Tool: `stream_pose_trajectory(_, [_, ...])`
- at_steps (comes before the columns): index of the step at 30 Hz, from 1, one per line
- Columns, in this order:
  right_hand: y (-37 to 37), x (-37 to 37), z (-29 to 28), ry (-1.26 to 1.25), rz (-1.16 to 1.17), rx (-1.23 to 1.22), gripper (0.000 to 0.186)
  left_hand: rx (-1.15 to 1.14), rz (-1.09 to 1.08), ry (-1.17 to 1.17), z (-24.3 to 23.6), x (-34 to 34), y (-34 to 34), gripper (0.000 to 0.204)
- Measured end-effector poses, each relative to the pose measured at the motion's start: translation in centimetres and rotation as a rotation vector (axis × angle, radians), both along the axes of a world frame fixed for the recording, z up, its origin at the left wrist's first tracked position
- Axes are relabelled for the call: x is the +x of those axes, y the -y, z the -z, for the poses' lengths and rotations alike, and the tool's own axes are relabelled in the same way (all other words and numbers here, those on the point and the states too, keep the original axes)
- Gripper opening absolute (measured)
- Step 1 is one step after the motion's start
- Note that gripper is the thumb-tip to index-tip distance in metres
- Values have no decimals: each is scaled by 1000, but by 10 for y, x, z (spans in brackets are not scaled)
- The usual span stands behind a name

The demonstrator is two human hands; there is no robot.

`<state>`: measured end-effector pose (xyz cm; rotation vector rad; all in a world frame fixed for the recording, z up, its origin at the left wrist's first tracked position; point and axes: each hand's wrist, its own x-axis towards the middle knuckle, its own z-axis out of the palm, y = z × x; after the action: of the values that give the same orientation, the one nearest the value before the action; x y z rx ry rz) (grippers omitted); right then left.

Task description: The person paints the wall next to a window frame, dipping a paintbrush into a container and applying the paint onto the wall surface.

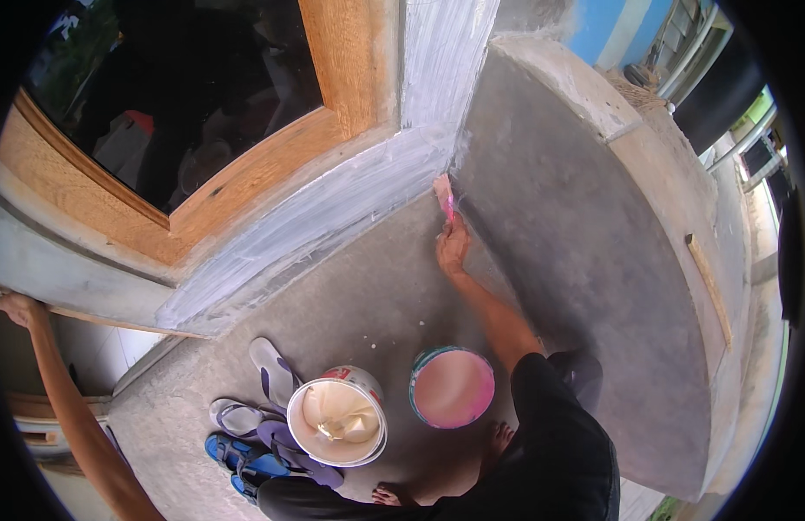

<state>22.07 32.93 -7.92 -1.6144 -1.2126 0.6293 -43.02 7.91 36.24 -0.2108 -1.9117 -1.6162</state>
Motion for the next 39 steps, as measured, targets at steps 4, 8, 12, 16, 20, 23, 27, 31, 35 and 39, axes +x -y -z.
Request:
stream_pose_trajectory(4, [22,-67,20,101,-228,-73,32,12,23,-1,-1,5,-10,70])
stream_pose_trajectory(8, [72,-100,17,3,-384,-77,31,14,30,5,0,6,-12,70])
stream_pose_trajectory(12, [94,-88,9,179,-781,169,36,19,28,5,-3,6,-8,70])
stream_pose_trajectory(16, [57,-54,11,337,-968,324,40,23,38,13,0,10,-13,70])
stream_pose_trajectory(20, [-6,-7,8,484,-769,335,41,29,42,11,-2,11,-11,70])
stream_pose_trajectory(23, [-29,34,7,521,-626,213,39,32,48,15,0,13,-14,70])
stream_pose_trajectory(27, [-36,59,10,541,-300,85,28,33,43,7,-6,14,-11,70])
stream_pose_trajectory(31, [-29,44,18,440,-28,41,15,44,44,9,-6,15,-8,70])
stream_pose_trajectory(35, [-19,-19,22,263,-37,30,22,58,61,31,1,17,-13,70])
stream_pose_trajectory(39, [36,-88,2,163,-195,-31,25,57,70,36,-1,18,-16,70])
